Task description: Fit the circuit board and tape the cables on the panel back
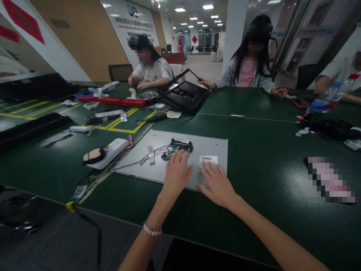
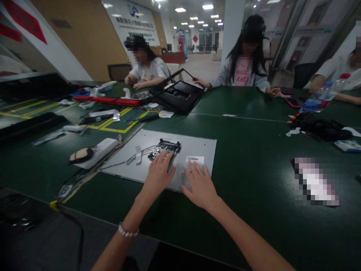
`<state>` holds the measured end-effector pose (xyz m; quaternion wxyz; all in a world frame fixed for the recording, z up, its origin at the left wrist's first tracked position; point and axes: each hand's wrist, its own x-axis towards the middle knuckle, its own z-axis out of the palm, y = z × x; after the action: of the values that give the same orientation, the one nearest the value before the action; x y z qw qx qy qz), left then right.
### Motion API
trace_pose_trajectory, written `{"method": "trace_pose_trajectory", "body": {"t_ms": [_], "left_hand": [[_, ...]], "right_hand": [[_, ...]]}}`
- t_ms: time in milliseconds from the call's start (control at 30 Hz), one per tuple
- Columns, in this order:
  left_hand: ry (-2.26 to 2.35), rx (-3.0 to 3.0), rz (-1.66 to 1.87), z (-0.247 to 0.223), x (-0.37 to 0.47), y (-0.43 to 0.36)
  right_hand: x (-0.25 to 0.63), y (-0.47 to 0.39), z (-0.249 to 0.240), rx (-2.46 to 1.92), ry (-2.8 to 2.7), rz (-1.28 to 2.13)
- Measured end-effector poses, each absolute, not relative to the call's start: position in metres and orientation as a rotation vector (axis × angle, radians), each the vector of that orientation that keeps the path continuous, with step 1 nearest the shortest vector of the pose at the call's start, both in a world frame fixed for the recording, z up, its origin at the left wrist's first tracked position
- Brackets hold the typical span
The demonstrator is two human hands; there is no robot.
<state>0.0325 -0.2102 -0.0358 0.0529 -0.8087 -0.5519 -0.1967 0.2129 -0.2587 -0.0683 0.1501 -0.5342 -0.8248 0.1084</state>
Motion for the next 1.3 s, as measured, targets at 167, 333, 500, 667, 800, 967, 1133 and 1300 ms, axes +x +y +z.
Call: {"method": "trace_pose_trajectory", "body": {"t_ms": [167,333,500,667,800,967,1133,1300], "left_hand": [[-1.677,-2.496,-0.324,-0.048,0.011,-0.168],[-1.664,-2.5,-0.275,-0.056,0.001,-0.135],[-1.721,-2.424,-0.271,-0.057,-0.001,-0.11],[-1.742,-2.369,-0.272,-0.056,0.0,-0.097],[-1.772,-2.346,-0.251,-0.054,0.001,-0.094],[-1.775,-2.36,-0.23,-0.051,0.001,-0.093],[-1.797,-2.333,-0.224,-0.051,-0.001,-0.089],[-1.795,-2.319,-0.231,-0.049,-0.001,-0.088]], "right_hand": [[0.214,-0.26,-0.067,-1.538,-2.377,0.34],[0.214,-0.259,-0.066,-1.542,-2.38,0.372],[0.215,-0.259,-0.065,-1.539,-2.377,0.376],[0.216,-0.259,-0.063,-1.53,-2.365,0.359],[0.216,-0.259,-0.063,-1.528,-2.367,0.374],[0.216,-0.259,-0.064,-1.519,-2.367,0.367],[0.216,-0.258,-0.065,-1.517,-2.367,0.36],[0.217,-0.258,-0.065,-1.513,-2.369,0.356]]}}
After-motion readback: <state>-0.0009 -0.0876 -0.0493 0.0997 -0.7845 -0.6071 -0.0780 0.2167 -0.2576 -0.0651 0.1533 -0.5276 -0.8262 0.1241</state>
